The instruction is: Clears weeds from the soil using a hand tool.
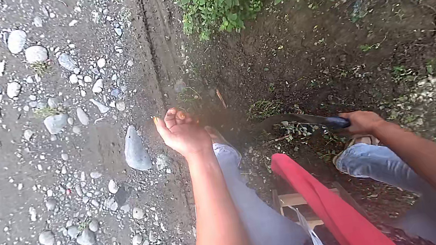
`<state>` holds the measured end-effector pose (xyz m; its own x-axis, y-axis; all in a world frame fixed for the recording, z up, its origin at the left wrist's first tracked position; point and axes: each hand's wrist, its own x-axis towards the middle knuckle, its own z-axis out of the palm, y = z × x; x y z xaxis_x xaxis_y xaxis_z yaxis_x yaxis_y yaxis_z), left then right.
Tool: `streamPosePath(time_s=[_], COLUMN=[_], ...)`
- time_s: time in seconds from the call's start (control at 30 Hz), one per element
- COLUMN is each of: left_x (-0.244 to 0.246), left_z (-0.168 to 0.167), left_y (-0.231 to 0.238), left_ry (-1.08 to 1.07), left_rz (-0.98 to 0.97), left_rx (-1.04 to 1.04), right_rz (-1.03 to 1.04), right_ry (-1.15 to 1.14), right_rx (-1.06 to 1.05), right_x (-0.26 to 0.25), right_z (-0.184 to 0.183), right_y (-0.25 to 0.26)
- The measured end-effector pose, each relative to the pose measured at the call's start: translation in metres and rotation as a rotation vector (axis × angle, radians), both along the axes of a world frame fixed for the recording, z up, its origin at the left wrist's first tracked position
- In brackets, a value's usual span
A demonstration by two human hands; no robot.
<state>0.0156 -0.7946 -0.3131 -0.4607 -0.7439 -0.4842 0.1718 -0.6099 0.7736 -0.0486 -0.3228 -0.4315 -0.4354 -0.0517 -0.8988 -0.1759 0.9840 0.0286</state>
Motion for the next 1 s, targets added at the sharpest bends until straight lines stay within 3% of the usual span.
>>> streamPosePath(time_s=[0.13, 0.23, 0.33, 0.4, 0.47, 0.57, 0.63, 0.77, 0.9, 0.93, 1.0], left_x=[-0.004, -0.006, -0.007, -0.008, -0.011, -0.013, -0.012, -0.010, -0.010, -0.010, -0.012], left_z=[0.001, -0.001, -0.003, -0.002, -0.002, -0.004, -0.004, -0.005, -0.005, -0.005, -0.004], left_y=[0.009, 0.013, 0.017, 0.018, 0.019, 0.019, 0.020, 0.019, 0.019, 0.020, 0.021], left_ry=[-0.013, -0.013, -0.026, -0.030, -0.033, -0.036, -0.045, -0.015, -0.021, -0.028, -0.040], left_rz=[-0.028, -0.032, -0.043, -0.041, -0.031, -0.037, -0.048, -0.063, -0.064, -0.063, -0.064], left_rx=[-0.016, -0.018, -0.025, -0.026, -0.022, -0.004, 0.005, 0.005, -0.001, -0.001, -0.002], right_rz=[-0.358, -0.705, -0.958, -0.866, -0.493, -0.020, 0.087, -0.120, -0.526, -0.564, -0.434], right_ry=[0.048, 0.138, 0.143, 0.055, -0.062, -0.138, -0.144, -0.042, 0.067, 0.070, 0.036], right_rx=[-0.184, -0.281, -0.327, -0.255, -0.106, 0.022, 0.025, -0.103, -0.259, -0.273, -0.178], right_x=[0.002, 0.001, 0.010, 0.026, 0.039, 0.041, 0.037, 0.030, 0.038, 0.045, 0.053], right_z=[0.014, 0.006, -0.027, -0.053, -0.061, -0.046, -0.034, -0.022, -0.031, -0.041, -0.054], right_y=[0.033, -0.009, -0.058, -0.064, -0.041, 0.003, 0.023, 0.019, -0.052, -0.063, -0.070])
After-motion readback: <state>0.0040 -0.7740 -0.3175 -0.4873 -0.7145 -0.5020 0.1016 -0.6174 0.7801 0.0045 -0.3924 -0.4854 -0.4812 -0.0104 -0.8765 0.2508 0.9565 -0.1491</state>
